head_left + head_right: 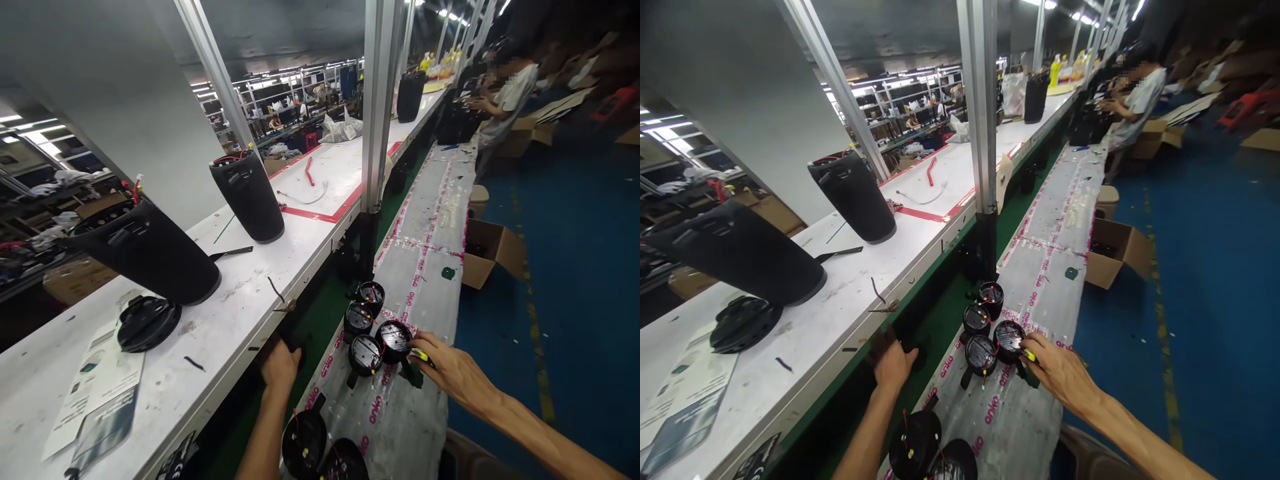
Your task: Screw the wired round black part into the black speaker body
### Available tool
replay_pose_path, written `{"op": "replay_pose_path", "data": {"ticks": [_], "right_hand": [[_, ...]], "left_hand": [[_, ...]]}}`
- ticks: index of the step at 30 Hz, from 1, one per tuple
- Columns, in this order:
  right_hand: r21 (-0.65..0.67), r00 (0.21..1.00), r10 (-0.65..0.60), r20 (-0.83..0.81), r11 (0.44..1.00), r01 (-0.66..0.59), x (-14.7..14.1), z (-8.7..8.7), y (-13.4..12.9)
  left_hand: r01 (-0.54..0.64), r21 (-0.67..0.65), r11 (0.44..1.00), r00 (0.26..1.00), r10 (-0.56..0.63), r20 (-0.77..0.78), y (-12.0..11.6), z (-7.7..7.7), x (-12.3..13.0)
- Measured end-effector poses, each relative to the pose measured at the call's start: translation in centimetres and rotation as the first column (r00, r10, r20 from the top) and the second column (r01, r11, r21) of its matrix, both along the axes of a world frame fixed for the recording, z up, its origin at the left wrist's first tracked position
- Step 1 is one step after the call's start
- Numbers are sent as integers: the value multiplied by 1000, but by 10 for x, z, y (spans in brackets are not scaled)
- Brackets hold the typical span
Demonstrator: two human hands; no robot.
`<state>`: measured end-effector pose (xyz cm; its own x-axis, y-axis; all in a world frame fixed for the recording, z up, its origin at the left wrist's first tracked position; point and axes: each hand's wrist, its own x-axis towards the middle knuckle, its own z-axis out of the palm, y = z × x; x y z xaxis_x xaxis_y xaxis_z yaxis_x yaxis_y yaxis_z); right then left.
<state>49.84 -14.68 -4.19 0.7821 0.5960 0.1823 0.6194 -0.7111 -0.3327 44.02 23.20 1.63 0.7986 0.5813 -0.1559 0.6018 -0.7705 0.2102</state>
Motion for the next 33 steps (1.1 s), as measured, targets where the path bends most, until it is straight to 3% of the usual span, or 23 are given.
{"op": "replay_pose_path", "data": {"ticks": [2,4,9,14,18,22,27,30,33], "right_hand": [[14,1000,-2,10,1000,2,-3,0,-1],[29,1000,2,14,1000,-3,-6,-1,-1],[53,1000,-18,6,998,18,-10,-5,0],[23,999,-44,-12,999,44,-14,-3,-2],[-16,999,-37,-8,999,37,-28,-6,-11],[-53,998,67,-2,996,-67,-51,-32,-16],[-57,979,203,-18,977,-203,-68,-89,2],[-47,980,197,-12,979,-197,-68,-115,19],[-30,985,174,0,984,-174,-70,-122,29]], "left_hand": [[10,-63,998,999,-13,-40,17,-3,5],[68,-123,990,997,-73,-39,18,-1,8],[236,-222,946,971,-239,16,-22,8,13],[306,-308,901,948,-318,13,-59,-5,21],[329,-354,875,942,-330,59,-65,-13,20],[335,-380,862,942,-295,160,-58,-5,8],[282,-354,892,936,-175,305,-35,25,-48],[190,-346,919,927,-51,372,-29,44,-109],[37,-341,939,911,108,397,-37,52,-186]]}}
